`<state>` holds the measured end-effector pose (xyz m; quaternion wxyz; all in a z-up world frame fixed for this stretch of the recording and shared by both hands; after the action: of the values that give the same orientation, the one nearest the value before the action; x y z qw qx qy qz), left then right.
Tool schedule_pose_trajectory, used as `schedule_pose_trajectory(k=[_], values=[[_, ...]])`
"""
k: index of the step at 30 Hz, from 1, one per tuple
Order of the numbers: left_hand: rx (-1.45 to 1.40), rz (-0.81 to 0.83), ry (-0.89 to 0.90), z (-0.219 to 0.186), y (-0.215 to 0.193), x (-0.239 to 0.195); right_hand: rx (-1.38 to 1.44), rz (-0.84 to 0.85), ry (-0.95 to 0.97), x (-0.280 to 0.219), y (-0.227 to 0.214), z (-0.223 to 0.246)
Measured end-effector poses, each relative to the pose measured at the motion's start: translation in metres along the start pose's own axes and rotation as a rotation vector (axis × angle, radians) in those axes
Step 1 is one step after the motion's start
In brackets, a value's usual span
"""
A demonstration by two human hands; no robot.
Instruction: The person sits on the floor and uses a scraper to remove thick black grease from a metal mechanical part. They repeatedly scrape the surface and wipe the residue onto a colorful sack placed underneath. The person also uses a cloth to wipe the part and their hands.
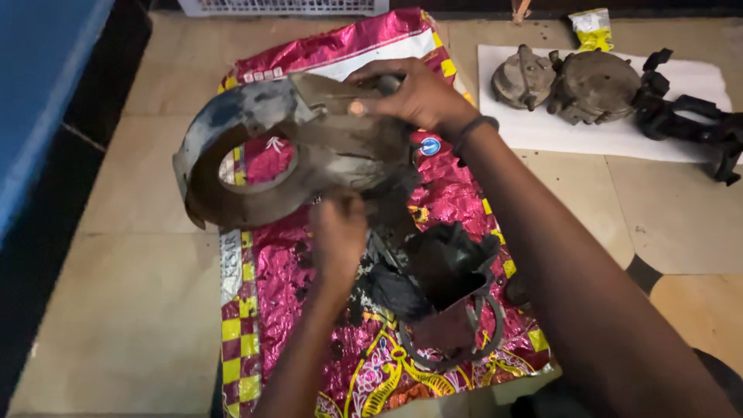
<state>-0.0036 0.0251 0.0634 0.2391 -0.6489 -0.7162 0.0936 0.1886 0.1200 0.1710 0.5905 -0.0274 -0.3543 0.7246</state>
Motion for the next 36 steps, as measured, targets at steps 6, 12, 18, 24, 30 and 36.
schedule_pose_trajectory(k=[6,12,18,24,30,36], values=[[-0.12,0.113,-0.129,0.006,0.035,-0.006,0.077,0.004,0.008,0.002,0.005,-0.008],[-0.301,0.285,-0.122,0.0,0.032,0.004,0.078,-0.009,-0.01,-0.003,0.005,0.0],[-0.117,0.342,-0.161,-0.007,0.025,-0.008,0.028,-0.004,0.01,-0.003,0.003,-0.003],[-0.129,0.287,0.024,-0.029,0.032,-0.012,0.062,-0.019,-0.016,-0.001,0.001,-0.003],[-0.212,0.318,-0.138,-0.007,0.016,-0.006,0.071,-0.017,-0.029,0.003,0.004,-0.009],[-0.189,0.386,-0.168,-0.017,0.052,-0.02,0.008,0.008,0.004,-0.001,0.004,0.0]])
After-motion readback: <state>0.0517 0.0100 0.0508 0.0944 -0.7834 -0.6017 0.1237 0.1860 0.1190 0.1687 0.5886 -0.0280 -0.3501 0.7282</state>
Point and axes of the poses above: each hand's wrist, its own x-axis towards the middle knuckle, its own y-axis out of the palm, z = x × y, the point moved 7 cm from there along x, towards the middle knuckle, and after that the axes turned 11 degrees about -y, right-handed, at the moved point
